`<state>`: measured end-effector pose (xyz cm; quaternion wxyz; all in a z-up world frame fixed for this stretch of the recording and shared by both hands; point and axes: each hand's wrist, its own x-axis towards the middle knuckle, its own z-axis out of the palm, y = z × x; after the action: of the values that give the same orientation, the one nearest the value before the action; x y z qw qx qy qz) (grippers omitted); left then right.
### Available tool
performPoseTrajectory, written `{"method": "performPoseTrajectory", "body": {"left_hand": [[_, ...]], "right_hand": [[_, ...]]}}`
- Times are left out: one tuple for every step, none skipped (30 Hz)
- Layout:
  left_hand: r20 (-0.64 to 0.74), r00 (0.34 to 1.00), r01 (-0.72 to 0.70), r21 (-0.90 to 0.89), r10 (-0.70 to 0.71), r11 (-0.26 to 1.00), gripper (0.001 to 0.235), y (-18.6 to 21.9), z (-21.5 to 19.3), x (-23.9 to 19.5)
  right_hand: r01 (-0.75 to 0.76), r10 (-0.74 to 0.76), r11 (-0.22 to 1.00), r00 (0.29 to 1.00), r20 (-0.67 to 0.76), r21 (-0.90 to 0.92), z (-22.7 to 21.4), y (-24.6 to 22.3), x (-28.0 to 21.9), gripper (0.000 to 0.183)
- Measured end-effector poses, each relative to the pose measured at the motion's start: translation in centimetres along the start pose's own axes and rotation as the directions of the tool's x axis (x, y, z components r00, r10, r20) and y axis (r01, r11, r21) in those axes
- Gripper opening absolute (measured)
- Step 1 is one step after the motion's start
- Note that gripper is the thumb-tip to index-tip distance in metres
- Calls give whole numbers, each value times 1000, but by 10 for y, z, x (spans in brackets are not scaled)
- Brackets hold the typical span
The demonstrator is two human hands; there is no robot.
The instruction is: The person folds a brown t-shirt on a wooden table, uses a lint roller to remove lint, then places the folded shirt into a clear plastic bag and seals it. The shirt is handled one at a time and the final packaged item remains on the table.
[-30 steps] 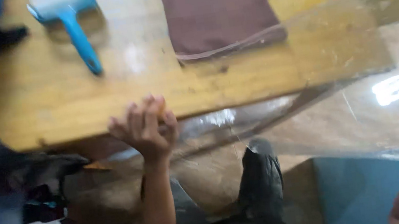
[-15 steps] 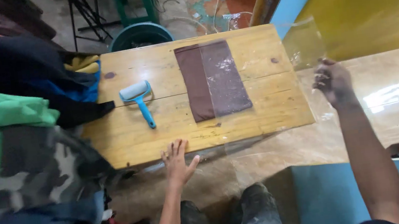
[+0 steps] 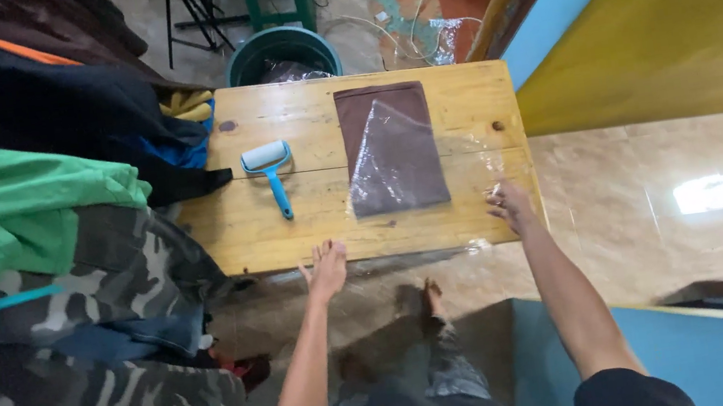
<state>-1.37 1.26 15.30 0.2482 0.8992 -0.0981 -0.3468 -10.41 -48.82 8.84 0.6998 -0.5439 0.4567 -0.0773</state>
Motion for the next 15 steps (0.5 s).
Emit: {"method": "performPoseTrajectory", "body": {"left_hand": [[-3,1000,9,-9,-9,1000,62,4,4,-7],[-81,993,63,-250,-85,966,67,9,8,-13],[-149,974,76,-483,-168,872,72,22,7,-10],[-160,973,68,-496,-168,866,72,29,11,-2],[-214,928,103,-639,-305,762,75,33,21,0],[-240,864,113,-765,-443,634,87,37,32,4],[-223,860,128,-777,-459,617,87,43,39,2],[-311,826,28,-810,-470,586,74,49,46,0],[-412,774,-91,-824,-481,560,63,54,42,6],[-412,766,-93,-831,-494,549,63,55,54,21],[-415,762,-36,-794,-497,607,44,50,66,30],[-417,760,22,-751,-499,660,43,44,78,37],[-421,751,25,-752,-509,659,43,46,79,42],[-432,717,66,-739,-547,671,36,47,81,46],[-443,683,109,-724,-581,681,29,49,83,49]], "right_hand": [[-2,2,1000,1000,8,-9,1,4,1,45],[17,-9,996,997,83,-93,1,7,3,47],[58,-30,983,987,160,-173,2,-3,14,49],[73,-41,981,984,171,-181,7,-19,17,49],[91,-51,977,977,207,-191,9,-28,15,57],[109,-59,974,968,242,-200,11,-36,15,68],[100,-44,970,968,246,-222,14,-49,14,68],[128,-59,963,959,278,-237,18,-61,13,65],[169,-88,956,944,320,-238,34,-80,19,61],[175,-85,953,939,333,-248,39,-93,30,61],[198,-98,948,925,367,-247,45,-97,35,58],[222,-110,944,910,400,-245,52,-100,39,54],[221,-105,944,905,412,-245,59,-101,48,54],[202,-90,951,903,419,-233,68,-101,57,56],[183,-74,958,902,424,-221,74,-100,64,57]]}}
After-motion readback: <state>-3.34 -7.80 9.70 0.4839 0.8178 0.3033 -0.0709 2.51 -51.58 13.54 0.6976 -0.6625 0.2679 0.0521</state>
